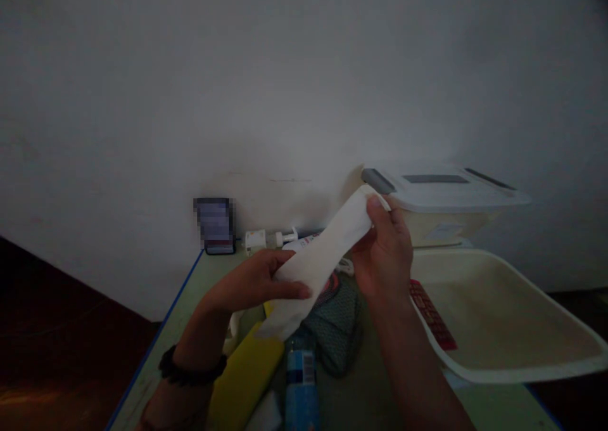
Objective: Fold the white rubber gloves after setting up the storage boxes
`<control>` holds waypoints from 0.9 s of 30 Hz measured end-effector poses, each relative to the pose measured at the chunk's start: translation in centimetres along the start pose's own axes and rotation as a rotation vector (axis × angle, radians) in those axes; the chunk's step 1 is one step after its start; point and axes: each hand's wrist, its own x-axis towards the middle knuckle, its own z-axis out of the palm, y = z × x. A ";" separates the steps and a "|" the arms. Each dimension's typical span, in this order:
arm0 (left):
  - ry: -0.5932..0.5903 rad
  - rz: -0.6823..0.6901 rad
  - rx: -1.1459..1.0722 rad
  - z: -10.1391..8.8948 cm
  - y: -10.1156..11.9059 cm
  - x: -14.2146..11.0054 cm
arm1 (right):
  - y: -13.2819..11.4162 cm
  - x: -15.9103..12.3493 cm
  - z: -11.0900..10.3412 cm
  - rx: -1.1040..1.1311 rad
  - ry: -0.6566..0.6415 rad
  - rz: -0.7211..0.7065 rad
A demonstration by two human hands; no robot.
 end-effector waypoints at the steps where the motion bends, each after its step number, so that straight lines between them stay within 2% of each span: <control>1: 0.008 0.004 -0.004 -0.1 -0.2 0.0 | -0.1 0.0 0.0 0.007 0.003 -0.014; 5: -0.007 0.032 -0.059 -0.4 -0.7 0.2 | -0.3 -0.2 0.1 0.024 0.024 -0.065; 9: -0.085 0.023 -0.111 -0.5 -0.7 0.2 | -0.5 -0.3 0.0 0.028 0.029 -0.103; 14: -0.061 0.017 -0.140 -0.9 -1.4 0.3 | -0.3 0.0 -0.1 0.004 0.027 -0.095; 17: -0.091 -0.016 -0.172 -1.7 -2.3 0.5 | 0.3 0.2 -0.3 0.023 0.058 -0.077; 22: -0.103 -0.077 -0.100 -3.6 -3.3 -0.3 | 1.4 0.3 -0.3 0.038 0.066 -0.071; 27: -0.181 -0.213 -0.015 -4.9 -3.5 -1.7 | 3.5 0.5 -0.8 -0.101 0.085 -0.103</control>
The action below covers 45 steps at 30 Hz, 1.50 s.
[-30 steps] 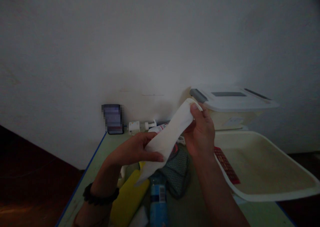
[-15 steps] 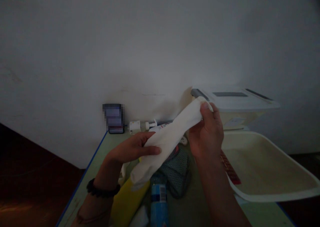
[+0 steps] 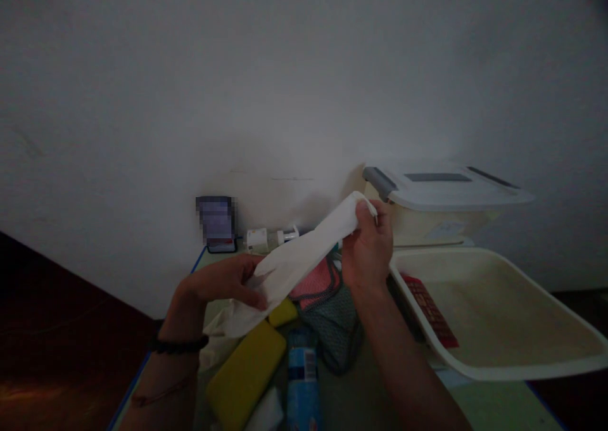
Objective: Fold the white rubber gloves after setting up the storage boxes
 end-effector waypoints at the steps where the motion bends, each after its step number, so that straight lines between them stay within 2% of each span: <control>1: 0.010 -0.029 0.034 -0.1 -0.1 -0.2 | 0.8 0.1 -0.2 -0.052 0.008 -0.018; 4: 0.053 -0.083 0.148 -0.5 -0.3 -0.3 | 4.1 0.4 -0.9 -0.161 0.033 -0.047; 7: 0.101 -0.130 0.245 -0.9 -0.8 -0.2 | 7.7 0.7 -1.9 -0.217 0.051 -0.012; 10: 0.166 -0.236 0.331 -1.4 -1.4 0.1 | 10.5 1.0 -2.9 -0.291 0.051 0.033; 14: 0.206 -0.289 0.313 -1.9 -2.5 0.1 | 12.3 1.2 -4.2 -0.365 0.029 0.070; 18: 0.218 -0.273 0.246 -2.2 -3.3 0.0 | 12.6 1.3 -4.8 -0.376 0.039 0.081; 23: 0.181 -0.216 0.194 -2.3 -3.7 -0.1 | 10.8 1.0 -3.4 -0.294 0.052 0.055; 30: 0.149 -0.190 0.146 -2.3 -4.0 0.3 | 3.1 -0.1 0.1 -0.154 -0.053 0.041; 34: 0.119 -0.166 0.148 -1.8 -3.2 0.1 | -0.3 -1.1 1.0 -0.048 -0.146 -0.002; 37: 0.102 -0.129 0.142 -1.3 -2.3 -0.2 | -1.3 -1.1 0.9 -0.002 -0.131 -0.009; 42: 0.068 -0.064 0.125 -0.8 -1.4 -0.2 | -2.0 -0.1 0.5 0.044 -0.026 -0.057; 45: 0.045 -0.082 0.134 -0.6 -1.1 0.1 | -2.4 0.1 0.4 0.088 -0.004 -0.081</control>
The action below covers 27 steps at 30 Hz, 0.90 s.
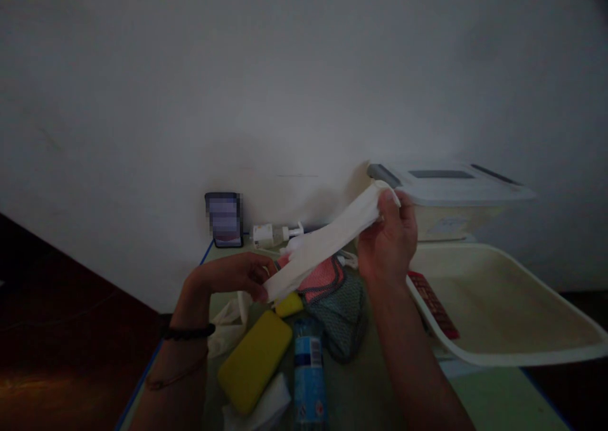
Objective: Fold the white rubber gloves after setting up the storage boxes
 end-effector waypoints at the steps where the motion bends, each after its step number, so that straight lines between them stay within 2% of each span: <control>1: -0.004 -0.016 0.013 0.1 0.1 0.1 | -0.1 -0.1 0.0 0.008 -0.011 0.012; 4: 0.031 -0.025 0.097 0.3 0.7 0.1 | -0.4 -0.5 0.2 -0.012 -0.077 0.099; 6: 0.119 0.011 0.191 0.6 1.4 0.0 | -0.7 -1.1 0.5 -0.031 -0.125 0.162; 9: 0.285 0.125 0.274 1.4 2.6 -0.2 | -1.3 -2.0 0.8 -0.021 -0.219 0.230; 11: 0.336 0.267 0.264 2.1 3.4 -0.2 | -1.8 -2.6 1.0 -0.007 -0.305 0.275; 14: 0.280 0.500 0.192 3.3 4.2 0.3 | -2.7 -3.2 1.0 0.000 -0.398 0.318; 17: 0.204 0.630 0.084 4.1 4.7 0.8 | -3.5 -3.1 0.7 -0.017 -0.411 0.316; 21: 0.178 0.635 -0.028 4.9 4.9 1.2 | -4.0 -2.6 0.3 -0.033 -0.394 0.342; 25: 0.096 0.623 -0.337 5.9 5.1 2.0 | -3.7 -2.3 0.3 -0.057 -0.381 0.356; 27: 0.066 0.586 -0.414 6.4 5.3 2.4 | -3.5 -2.1 0.3 -0.077 -0.367 0.344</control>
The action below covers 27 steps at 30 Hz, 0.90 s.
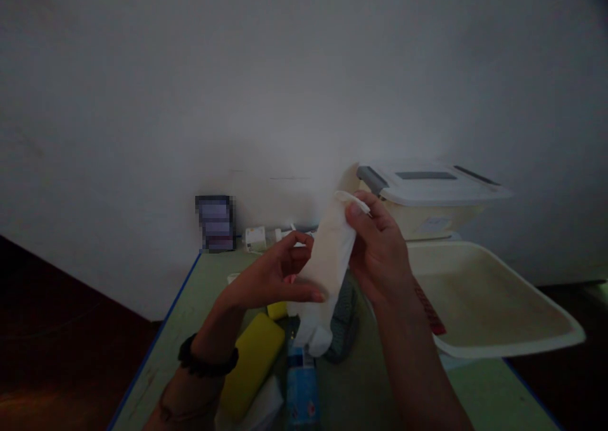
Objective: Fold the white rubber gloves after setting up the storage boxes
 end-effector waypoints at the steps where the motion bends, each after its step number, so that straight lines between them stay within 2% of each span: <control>1: 0.006 -0.020 -0.009 0.1 -0.1 0.1 | 0.1 0.1 -0.1 -0.011 0.017 -0.014; 10: -0.040 -0.166 0.011 0.4 0.1 0.5 | 0.0 1.1 -1.0 -0.098 0.123 -0.177; 15: -0.031 -0.184 0.056 0.4 -0.1 0.7 | 0.1 1.2 -1.2 -0.112 0.082 -0.196; 19: 0.043 -0.215 0.125 -0.2 -0.3 0.7 | 0.0 1.3 -1.5 -0.118 0.062 -0.216; 23: 0.128 -0.237 0.083 -0.9 -0.5 0.6 | -0.1 1.2 -1.8 -0.178 0.005 -0.282; 27: 0.155 -0.241 0.032 -1.2 -0.5 0.3 | -0.1 0.8 -1.7 -0.273 -0.079 -0.333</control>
